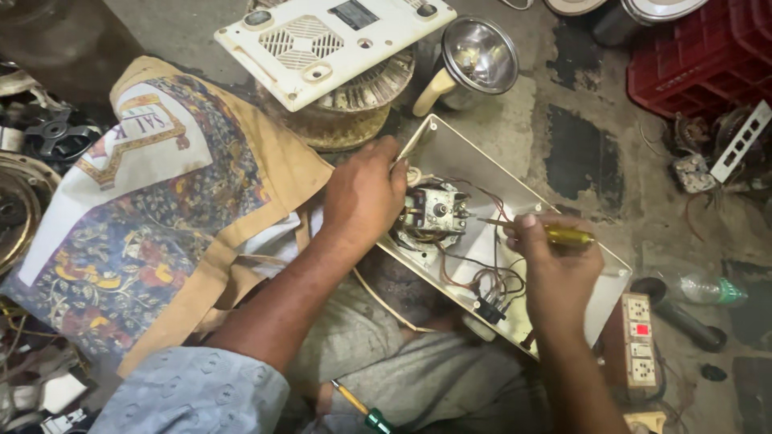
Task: The person sits on the floor and works on a disassembled white appliance, using a screwdriver to adjust internal components and wires. They repeatedly open and close the casing, manipulate the motor and wiring, and test the device by plugging it into a power strip.
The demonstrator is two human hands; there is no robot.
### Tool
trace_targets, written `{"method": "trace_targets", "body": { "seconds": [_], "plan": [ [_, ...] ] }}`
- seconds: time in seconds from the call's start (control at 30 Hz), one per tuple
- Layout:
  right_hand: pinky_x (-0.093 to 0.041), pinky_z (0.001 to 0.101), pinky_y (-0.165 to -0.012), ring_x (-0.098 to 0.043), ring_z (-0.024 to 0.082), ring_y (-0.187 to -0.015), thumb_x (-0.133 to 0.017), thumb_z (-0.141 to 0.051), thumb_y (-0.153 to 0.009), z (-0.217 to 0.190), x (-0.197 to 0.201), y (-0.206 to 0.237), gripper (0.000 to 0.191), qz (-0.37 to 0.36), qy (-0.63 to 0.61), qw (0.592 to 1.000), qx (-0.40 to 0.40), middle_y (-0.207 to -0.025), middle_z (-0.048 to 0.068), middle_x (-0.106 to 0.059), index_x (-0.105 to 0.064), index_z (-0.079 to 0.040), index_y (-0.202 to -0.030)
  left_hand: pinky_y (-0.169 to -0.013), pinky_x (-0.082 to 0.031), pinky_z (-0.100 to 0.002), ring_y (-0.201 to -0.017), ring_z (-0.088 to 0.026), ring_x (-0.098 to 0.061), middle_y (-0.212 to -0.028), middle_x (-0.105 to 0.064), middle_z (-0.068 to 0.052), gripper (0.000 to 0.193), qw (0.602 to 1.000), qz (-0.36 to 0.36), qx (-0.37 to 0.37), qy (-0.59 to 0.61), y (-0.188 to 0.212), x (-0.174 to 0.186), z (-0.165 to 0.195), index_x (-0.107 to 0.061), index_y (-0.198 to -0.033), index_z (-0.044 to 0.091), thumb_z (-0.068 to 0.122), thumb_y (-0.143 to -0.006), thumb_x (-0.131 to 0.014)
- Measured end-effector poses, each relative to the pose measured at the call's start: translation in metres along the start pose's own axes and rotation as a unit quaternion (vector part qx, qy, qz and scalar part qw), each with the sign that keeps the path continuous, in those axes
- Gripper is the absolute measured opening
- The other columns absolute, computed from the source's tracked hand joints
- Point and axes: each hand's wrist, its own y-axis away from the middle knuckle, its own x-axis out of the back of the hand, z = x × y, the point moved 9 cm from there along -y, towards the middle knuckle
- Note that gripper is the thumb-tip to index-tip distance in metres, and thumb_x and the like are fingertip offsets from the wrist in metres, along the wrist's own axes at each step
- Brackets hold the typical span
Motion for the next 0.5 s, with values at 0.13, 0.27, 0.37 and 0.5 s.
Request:
{"method": "trace_targets", "body": {
  "seconds": [0.13,0.27,0.37,0.5],
  "plan": [
    [-0.066,0.0354,-0.077,-0.073,0.021,-0.088,-0.071,-0.006,-0.099,0.011,-0.009,-0.002,0.019,-0.001,-0.028,1.0,0.003,-0.103,0.015,-0.07,-0.057,0.002,-0.11,-0.075,-0.051,-0.056,-0.087,-0.045,-0.067,-0.096,-0.069,-0.02,0.015,1.0,-0.005,0.005,-0.001,0.0,-0.001,0.0,-0.061,-0.099,0.005,0.017,-0.092,-0.067],
    [-0.066,0.0352,-0.077,-0.075,0.022,-0.086,-0.071,-0.006,-0.097,0.016,-0.015,-0.006,0.022,-0.011,-0.03,0.999,-0.009,-0.102,0.016,-0.069,-0.054,0.001,-0.108,-0.076,-0.051,-0.055,-0.088,-0.045,-0.067,-0.096,-0.07,-0.02,0.015,1.0,-0.004,0.002,0.005,-0.002,0.001,0.001,-0.061,-0.099,0.004,0.017,-0.093,-0.067],
    [-0.066,0.0353,-0.077,-0.074,0.023,-0.086,-0.071,-0.005,-0.098,0.019,-0.019,-0.007,0.021,-0.02,-0.049,0.998,-0.02,-0.101,0.016,-0.07,-0.053,0.001,-0.108,-0.076,-0.051,-0.056,-0.088,-0.045,-0.067,-0.095,-0.07,-0.02,0.016,1.0,-0.013,0.011,0.002,-0.002,0.0,0.001,-0.061,-0.099,0.004,0.017,-0.093,-0.067],
    [-0.065,0.035,-0.074,-0.075,0.024,-0.084,-0.069,-0.006,-0.098,0.028,-0.022,-0.015,0.017,-0.025,-0.046,0.995,-0.079,-0.098,0.016,-0.072,-0.056,0.001,-0.106,-0.077,-0.052,-0.055,-0.089,-0.045,-0.067,-0.098,-0.07,-0.02,0.014,1.0,-0.003,0.005,0.001,-0.001,0.002,0.003,-0.061,-0.099,0.004,0.016,-0.093,-0.066]
  ]
}}
